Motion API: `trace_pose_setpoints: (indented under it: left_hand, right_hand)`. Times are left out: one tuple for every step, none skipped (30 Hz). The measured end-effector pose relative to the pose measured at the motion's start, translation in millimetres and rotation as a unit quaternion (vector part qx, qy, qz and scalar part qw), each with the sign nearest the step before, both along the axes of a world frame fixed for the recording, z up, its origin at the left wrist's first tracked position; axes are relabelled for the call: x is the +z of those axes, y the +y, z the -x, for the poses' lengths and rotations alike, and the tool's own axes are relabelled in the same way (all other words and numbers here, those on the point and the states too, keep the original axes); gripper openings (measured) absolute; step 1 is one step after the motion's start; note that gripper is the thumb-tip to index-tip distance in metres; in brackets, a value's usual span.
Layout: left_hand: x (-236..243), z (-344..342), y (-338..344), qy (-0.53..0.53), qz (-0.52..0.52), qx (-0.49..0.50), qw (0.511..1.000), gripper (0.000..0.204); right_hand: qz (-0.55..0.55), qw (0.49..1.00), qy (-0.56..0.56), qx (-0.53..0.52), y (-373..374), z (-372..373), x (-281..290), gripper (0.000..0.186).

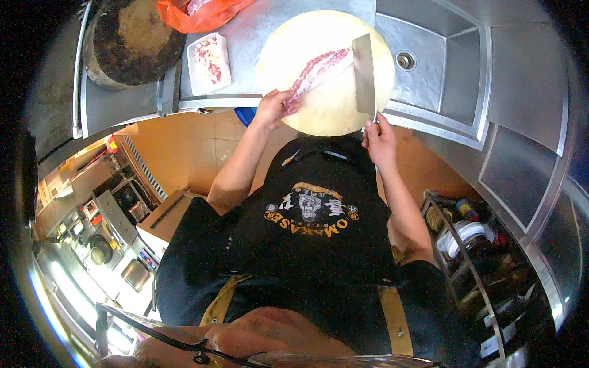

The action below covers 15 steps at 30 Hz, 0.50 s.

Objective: The person slices raw meat on a round cutting board using a knife. They repeatedly cut the meat into smaller pieces and occasionally move the pieces aside on the board.

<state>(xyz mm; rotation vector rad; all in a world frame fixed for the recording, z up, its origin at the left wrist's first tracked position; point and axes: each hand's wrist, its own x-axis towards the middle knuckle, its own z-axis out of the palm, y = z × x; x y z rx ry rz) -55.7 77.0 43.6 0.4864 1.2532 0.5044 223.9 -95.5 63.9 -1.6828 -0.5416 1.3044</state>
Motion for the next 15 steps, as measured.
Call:
trace_pose_setpoints:
  left_hand:
    - [0, 5, 2, 0.004, -0.006, 0.000, 1.000, 0.020]
    - [0, 7, 4, 0.001, -0.009, 0.004, 1.000, 0.019]
    - [-1, 7, 6, -0.001, -0.011, 0.007, 1.000, 0.018]
    - [-1, 7, 10, -0.003, -0.014, 0.011, 1.000, 0.017]
    - [-2, 3, 13, -0.004, -0.033, 0.012, 0.999, 0.018]
    - [-3, -1, 17, -0.019, -0.040, 0.011, 0.999, 0.019]
    - [0, -7, 23, -0.034, -0.047, 0.008, 0.998, 0.020]
    - [6, -14, 28, -0.050, -0.054, 0.005, 0.997, 0.022]
    - [12, -20, 33, -0.050, -0.070, -0.008, 0.996, 0.021]
    - [20, -30, 40, -0.052, -0.090, -0.022, 0.994, 0.020]
    - [29, -38, 47, -0.054, -0.109, -0.035, 0.992, 0.019]
    - [40, -41, 55, -0.011, -0.159, -0.085, 0.984, 0.019]
    - [53, -44, 64, 0.029, -0.209, -0.134, 0.968, 0.020]
    - [66, -43, 70, 0.074, -0.254, -0.182, 0.947, 0.020]
    - [82, -39, 77, 0.095, -0.306, -0.203, 0.925, 0.025]
  right_hand:
    - [0.001, 1.000, -0.008, -0.005, 2, 4, 1, 0.047]
    - [0.002, 1.000, -0.016, -0.011, 2, 7, 1, 0.047]
    - [0.003, 1.000, -0.010, -0.020, 1, 9, 0, 0.047]
    - [0.002, 1.000, -0.005, -0.029, 1, 11, -1, 0.047]
    - [0.002, 0.999, 0.000, -0.038, 1, 12, -2, 0.048]
    - [0.013, 0.999, 0.002, -0.047, 1, 12, -2, 0.047]
    - [0.024, 0.998, 0.005, -0.058, 2, 12, 1, 0.046]
    - [0.033, 0.997, 0.006, -0.069, 2, 11, 3, 0.045]
    - [0.017, 0.999, -0.002, -0.048, 2, 8, 3, 0.044]
    - [0.020, 0.998, 0.002, -0.055, 3, 6, 5, 0.043]
    - [0.022, 0.998, 0.006, -0.062, 4, 3, 7, 0.043]
    - [0.024, 0.997, 0.011, -0.069, 6, 1, 8, 0.043]
    - [0.006, 0.998, 0.003, -0.069, 5, -5, 5, 0.046]
    - [0.010, 0.997, -0.003, -0.074, 3, -8, 7, 0.047]
    - [0.013, 0.997, -0.009, -0.079, 2, -11, 9, 0.049]
